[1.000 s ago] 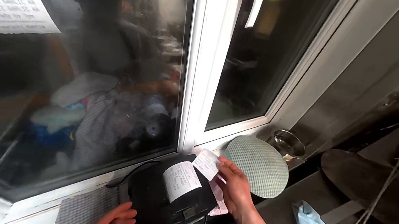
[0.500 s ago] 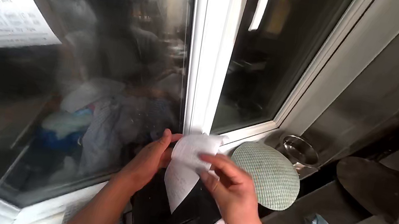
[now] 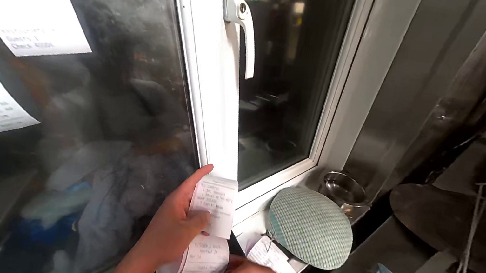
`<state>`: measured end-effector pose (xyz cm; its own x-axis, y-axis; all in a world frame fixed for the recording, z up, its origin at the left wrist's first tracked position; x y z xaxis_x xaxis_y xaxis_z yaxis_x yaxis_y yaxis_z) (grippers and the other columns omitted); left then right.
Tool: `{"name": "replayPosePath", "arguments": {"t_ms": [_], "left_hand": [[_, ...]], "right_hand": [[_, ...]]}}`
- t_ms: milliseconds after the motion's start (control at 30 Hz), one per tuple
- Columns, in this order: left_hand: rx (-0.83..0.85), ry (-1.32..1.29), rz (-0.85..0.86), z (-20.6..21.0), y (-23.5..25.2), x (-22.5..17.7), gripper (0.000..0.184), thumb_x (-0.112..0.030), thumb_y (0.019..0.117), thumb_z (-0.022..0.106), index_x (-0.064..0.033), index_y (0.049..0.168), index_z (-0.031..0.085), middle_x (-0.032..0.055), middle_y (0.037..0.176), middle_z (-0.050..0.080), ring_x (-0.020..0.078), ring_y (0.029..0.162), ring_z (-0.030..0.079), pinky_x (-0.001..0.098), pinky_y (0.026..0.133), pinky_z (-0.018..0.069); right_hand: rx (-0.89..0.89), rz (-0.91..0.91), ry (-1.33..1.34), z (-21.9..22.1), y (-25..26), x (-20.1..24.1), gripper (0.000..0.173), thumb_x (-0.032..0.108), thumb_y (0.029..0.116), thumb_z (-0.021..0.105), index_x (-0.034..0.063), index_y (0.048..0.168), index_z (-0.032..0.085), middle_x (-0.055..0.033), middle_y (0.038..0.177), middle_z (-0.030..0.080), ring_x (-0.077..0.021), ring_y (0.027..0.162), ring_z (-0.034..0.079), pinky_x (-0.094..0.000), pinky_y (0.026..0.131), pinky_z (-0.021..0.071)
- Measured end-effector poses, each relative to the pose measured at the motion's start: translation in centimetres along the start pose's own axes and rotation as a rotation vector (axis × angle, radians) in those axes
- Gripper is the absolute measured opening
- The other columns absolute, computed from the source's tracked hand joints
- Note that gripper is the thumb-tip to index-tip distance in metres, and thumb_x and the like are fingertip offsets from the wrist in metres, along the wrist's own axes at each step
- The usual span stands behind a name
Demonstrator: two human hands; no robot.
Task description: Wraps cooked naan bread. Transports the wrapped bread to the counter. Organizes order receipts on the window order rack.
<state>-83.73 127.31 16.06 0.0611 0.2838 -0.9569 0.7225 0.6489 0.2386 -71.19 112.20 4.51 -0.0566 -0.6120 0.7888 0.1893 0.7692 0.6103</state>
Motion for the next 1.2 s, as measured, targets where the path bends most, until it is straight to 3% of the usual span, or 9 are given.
{"name": "replayPosePath", "arguments": {"t_ms": [167,300,467,600,733,833,933,1033,1200], "left_hand": [[0.104,0.243,0.239,0.3,-1.8,-1.7,0.086,-0.001,0.0885,0.059,-0.0189,0.164,0.023,0.003,0.138,0.065,0.0156,0.108,0.072,0.0351,0.088,0.0653],[0.137,0.313,0.308,0.8,-2.5,-2.1,0.087,-0.001,0.0902,0.056,-0.015,0.165,0.015,0.0031,0.145,0.059,0.0127,0.113,0.07,0.0335,0.092,0.0637],[-0.008,0.145,0.421,0.0,-4.0,-3.7,0.091,0.004,0.0901,0.057,-0.0106,0.165,0.007,0.0125,0.15,0.052,0.0266,0.116,0.069,0.0437,0.091,0.0647],[-0.249,0.23,0.485,-2.5,-6.1,-4.6,0.08,0.003,0.0878,0.057,0.0028,0.159,0.021,0.0179,0.147,0.054,0.0309,0.124,0.064,0.0473,0.099,0.0603],[-0.584,0.378,0.558,-6.6,-8.8,-8.0,0.063,0.003,0.092,0.054,0.0114,0.151,0.034,0.0206,0.138,0.061,0.0275,0.116,0.069,0.0412,0.093,0.0622],[-0.896,0.457,0.572,-11.6,-10.4,-11.7,0.053,-0.001,0.092,0.056,0.0087,0.143,0.047,0.0161,0.127,0.068,0.0205,0.105,0.072,0.0353,0.085,0.0638],[-1.143,0.474,0.479,-17.2,-10.7,-14.5,0.048,-0.006,0.0917,0.054,0.0001,0.139,0.054,0.0136,0.124,0.068,0.0191,0.102,0.072,0.0382,0.081,0.0618],[-1.221,0.352,0.321,-21.3,-9.9,-16.6,0.036,-0.009,0.1035,0.052,-0.0022,0.139,0.054,0.0145,0.12,0.07,0.0222,0.102,0.071,0.0424,0.085,0.0588],[-1.185,0.165,0.207,-23.4,-8.2,-19.3,0.033,-0.024,0.1126,0.04,-0.0031,0.125,0.063,0.0094,0.094,0.076,0.0172,0.08,0.075,0.0333,0.072,0.0608]], "right_hand": [[-0.154,0.366,0.187,-1.5,5.3,2.4,0.044,0.036,0.1088,0.042,0.0023,0.125,0.064,-0.0082,0.118,0.073,-0.0198,0.111,0.07,-0.0398,0.096,0.0583],[-0.267,0.451,0.38,0.1,9.7,5.8,0.037,0.024,0.1122,0.037,-0.0028,0.121,0.061,-0.0164,0.107,0.074,-0.0228,0.098,0.074,-0.0397,0.089,0.0621],[-0.324,0.357,0.342,2.0,13.1,7.8,0.025,0.015,0.1083,0.049,-0.0037,0.105,0.066,-0.0173,0.092,0.074,-0.0232,0.084,0.074,-0.0388,0.079,0.0632],[-0.276,0.316,0.278,2.7,14.6,9.1,0.022,0.014,0.1046,0.057,-0.0027,0.097,0.069,-0.0165,0.087,0.074,-0.0222,0.08,0.074,-0.0374,0.077,0.063],[-0.278,0.225,0.161,2.3,15.4,9.5,0.018,0.014,0.1013,0.062,-0.0008,0.094,0.07,-0.0139,0.081,0.073,-0.0214,0.073,0.073,-0.0373,0.068,0.0631],[-0.291,0.147,0.093,2.3,15.6,9.4,0.017,0.013,0.0983,0.062,0.0042,0.085,0.066,-0.0073,0.07,0.068,-0.0155,0.061,0.067,-0.0315,0.056,0.058],[-0.283,0.136,0.095,2.4,15.4,10.2,0.017,0.006,0.1001,0.06,0.0055,0.084,0.065,-0.0039,0.068,0.069,-0.0117,0.059,0.067,-0.029,0.058,0.0587],[-0.27,0.147,0.118,2.4,15.1,10.2,0.017,0.002,0.1011,0.056,0.0059,0.087,0.065,-0.0032,0.071,0.072,-0.0108,0.062,0.07,-0.0292,0.061,0.0615],[-0.26,0.122,0.136,2.3,15.0,9.8,0.02,0.0,0.1027,0.052,0.0079,0.088,0.064,-0.0008,0.072,0.074,-0.0084,0.064,0.071,-0.0267,0.063,0.0617]]}}
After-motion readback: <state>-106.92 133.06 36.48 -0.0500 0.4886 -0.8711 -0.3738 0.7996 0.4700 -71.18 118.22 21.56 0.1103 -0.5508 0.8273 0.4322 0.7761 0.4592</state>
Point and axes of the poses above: each hand's wrist, its own y-axis towards the middle knuckle, its own z-axis out of the palm, x = y × z, the point moved 3 cm from there along y, towards the middle knuckle
